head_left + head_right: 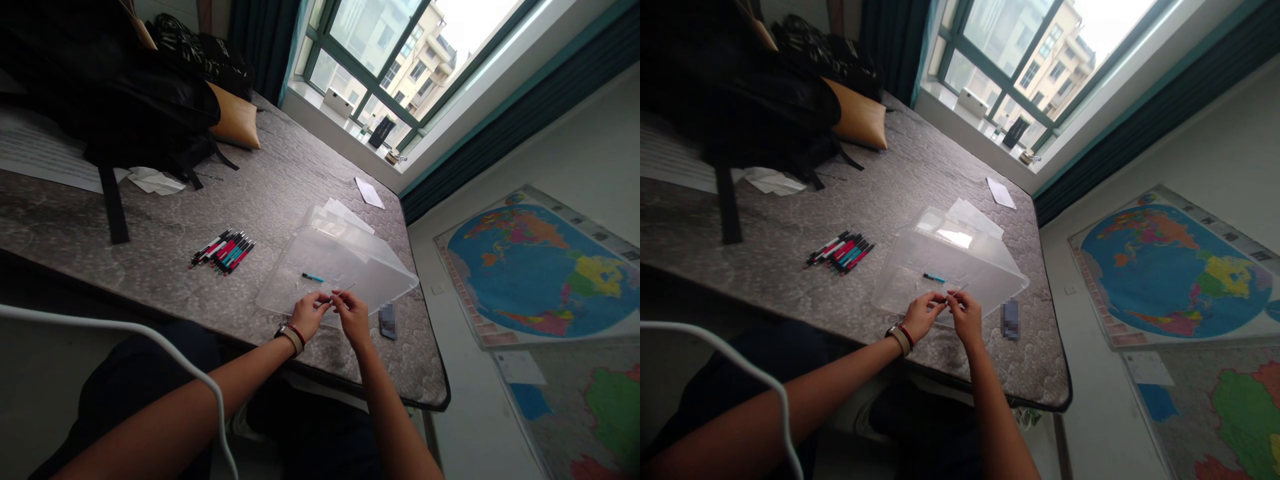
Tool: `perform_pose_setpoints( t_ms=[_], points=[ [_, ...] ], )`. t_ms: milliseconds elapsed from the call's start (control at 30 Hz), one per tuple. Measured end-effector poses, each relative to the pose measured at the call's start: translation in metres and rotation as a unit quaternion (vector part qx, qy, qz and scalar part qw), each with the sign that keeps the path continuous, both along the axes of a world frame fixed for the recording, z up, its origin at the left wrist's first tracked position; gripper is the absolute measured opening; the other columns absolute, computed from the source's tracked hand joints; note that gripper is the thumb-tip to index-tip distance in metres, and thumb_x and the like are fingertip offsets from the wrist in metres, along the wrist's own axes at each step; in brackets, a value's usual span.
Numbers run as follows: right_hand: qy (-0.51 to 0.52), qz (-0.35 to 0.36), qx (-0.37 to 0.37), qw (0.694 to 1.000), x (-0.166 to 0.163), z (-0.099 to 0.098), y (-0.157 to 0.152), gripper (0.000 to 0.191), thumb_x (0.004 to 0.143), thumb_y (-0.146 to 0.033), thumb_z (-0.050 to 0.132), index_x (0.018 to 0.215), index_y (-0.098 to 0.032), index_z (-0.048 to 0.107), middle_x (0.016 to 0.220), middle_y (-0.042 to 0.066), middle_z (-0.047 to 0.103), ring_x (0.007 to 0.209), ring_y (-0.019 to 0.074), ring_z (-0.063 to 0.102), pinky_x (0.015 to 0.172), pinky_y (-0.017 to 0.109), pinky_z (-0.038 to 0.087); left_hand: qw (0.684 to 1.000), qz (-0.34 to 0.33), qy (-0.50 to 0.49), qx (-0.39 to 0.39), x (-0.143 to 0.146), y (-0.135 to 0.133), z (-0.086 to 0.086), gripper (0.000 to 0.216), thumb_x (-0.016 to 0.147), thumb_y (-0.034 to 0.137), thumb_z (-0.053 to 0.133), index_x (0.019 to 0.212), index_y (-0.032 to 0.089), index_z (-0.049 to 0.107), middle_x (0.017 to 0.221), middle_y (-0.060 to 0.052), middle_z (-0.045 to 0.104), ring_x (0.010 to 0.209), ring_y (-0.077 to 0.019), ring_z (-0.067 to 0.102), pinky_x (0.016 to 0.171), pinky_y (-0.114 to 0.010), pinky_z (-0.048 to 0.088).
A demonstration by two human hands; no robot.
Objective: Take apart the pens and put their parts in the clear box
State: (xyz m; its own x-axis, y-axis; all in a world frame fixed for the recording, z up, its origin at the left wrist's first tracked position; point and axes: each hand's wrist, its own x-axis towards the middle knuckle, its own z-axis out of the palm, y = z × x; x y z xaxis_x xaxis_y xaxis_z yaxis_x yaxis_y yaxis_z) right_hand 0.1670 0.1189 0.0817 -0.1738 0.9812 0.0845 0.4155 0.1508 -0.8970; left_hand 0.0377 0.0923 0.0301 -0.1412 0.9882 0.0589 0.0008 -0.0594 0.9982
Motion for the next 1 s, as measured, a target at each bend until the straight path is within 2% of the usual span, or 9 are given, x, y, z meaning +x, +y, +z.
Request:
perform_pose_setpoints(
  t_ms=[133,200,267,333,433,533,700,833,1000],
  points=[
    [0.011,0.013,0.001,1.0,0.007,-0.006,-0.003,0.047,0.08,-0.044,0.068,0.121,-0.022,0.062,0.11,0.009,0.066,0.084,0.0179,0.064,0.063,0.026,0.052,1.0,-0.002,0.002,0.001,0.001,-0.001,0.001,0.016,0.085,0.031,0.059,0.093,0.019,0.067,0.093,-0.004,0.072,0.08,-0.0165,0.066,0.075,-0.029,0.053],
    [0.045,-0.031,0.004,0.998,0.013,-0.013,0.002,0.047,0.088,-0.05,0.054,0.124,-0.021,0.059,0.107,0.009,0.067,0.082,0.0172,0.064,0.061,0.026,0.051,1.0,0.008,0.009,-0.013,0.003,-0.002,0.001,0.014,0.085,0.028,0.059,0.092,0.019,0.066,0.093,-0.004,0.071,0.078,-0.0163,0.066,0.074,-0.029,0.053],
    [0.039,-0.09,-0.003,0.995,0.016,-0.024,0.013,0.047,0.092,-0.052,0.042,0.117,-0.019,0.062,0.099,0.009,0.068,0.076,0.0174,0.064,0.058,0.026,0.05,1.0,0.018,0.007,-0.021,0.006,-0.004,0.002,0.012,0.085,0.026,0.058,0.092,0.019,0.064,0.093,-0.005,0.071,0.079,-0.0164,0.067,0.074,-0.028,0.053],
    [-0.062,-0.1,-0.002,0.993,0.014,-0.035,0.029,0.037,0.088,-0.047,0.051,0.104,-0.017,0.067,0.093,0.008,0.07,0.074,0.0185,0.064,0.062,0.029,0.051,1.0,0.021,-0.009,-0.015,0.008,-0.005,0.002,0.012,0.087,0.026,0.055,0.094,0.019,0.061,0.093,-0.005,0.071,0.081,-0.0166,0.067,0.075,-0.028,0.052],
    [-0.236,-0.014,0.059,0.97,0.0,-0.048,0.054,0.023,0.085,-0.029,0.057,0.103,-0.019,0.068,0.104,0.008,0.068,0.076,0.0167,0.064,0.077,0.031,0.05,0.999,0.023,-0.037,0.0,0.008,-0.006,0.004,0.011,0.089,0.025,0.05,0.094,0.02,0.058,0.092,-0.004,0.07,0.084,-0.0164,0.067,0.077,-0.028,0.051],
    [-0.307,0.033,0.074,0.948,-0.019,-0.055,0.071,0.024,0.083,-0.017,0.057,0.103,-0.02,0.07,0.105,0.008,0.067,0.078,0.0164,0.063,0.079,0.029,0.048,0.998,0.038,-0.04,-0.018,0.005,-0.004,0.006,0.011,0.089,0.023,0.045,0.089,0.02,0.056,0.088,-0.003,0.07,0.083,-0.0164,0.067,0.077,-0.028,0.05],
    [-0.337,0.032,0.067,0.939,-0.031,-0.06,0.078,0.015,0.081,-0.013,0.059,0.086,-0.02,0.072,0.092,0.009,0.066,0.086,0.0198,0.061,0.08,0.028,0.044,0.997,0.053,-0.031,-0.042,0.0,-0.001,0.009,0.013,0.089,0.02,0.04,0.088,0.021,0.053,0.078,0.0,0.065,0.075,-0.015,0.063,0.073,-0.026,0.047],
    [-0.339,0.02,0.074,0.938,-0.023,-0.06,0.07,0.012,0.081,-0.016,0.058,0.087,-0.019,0.068,0.092,0.008,0.064,0.09,0.0208,0.059,0.083,0.03,0.044,0.997,0.074,-0.005,-0.027,-0.003,-0.003,0.015,0.015,0.088,0.017,0.038,0.086,0.022,0.053,0.08,0.0,0.064,0.077,-0.0149,0.06,0.073,-0.025,0.044],
    [-0.26,0.033,0.097,0.96,-0.005,-0.039,0.042,0.012,0.083,-0.025,0.057,0.088,-0.02,0.066,0.084,0.003,0.064,0.072,0.0165,0.059,0.072,0.029,0.048,0.996,0.083,0.016,-0.007,-0.006,-0.005,0.022,0.012,0.08,0.014,0.048,0.088,0.021,0.054,0.082,0.001,0.063,0.072,-0.0136,0.059,0.067,-0.023,0.042]
  ],
)
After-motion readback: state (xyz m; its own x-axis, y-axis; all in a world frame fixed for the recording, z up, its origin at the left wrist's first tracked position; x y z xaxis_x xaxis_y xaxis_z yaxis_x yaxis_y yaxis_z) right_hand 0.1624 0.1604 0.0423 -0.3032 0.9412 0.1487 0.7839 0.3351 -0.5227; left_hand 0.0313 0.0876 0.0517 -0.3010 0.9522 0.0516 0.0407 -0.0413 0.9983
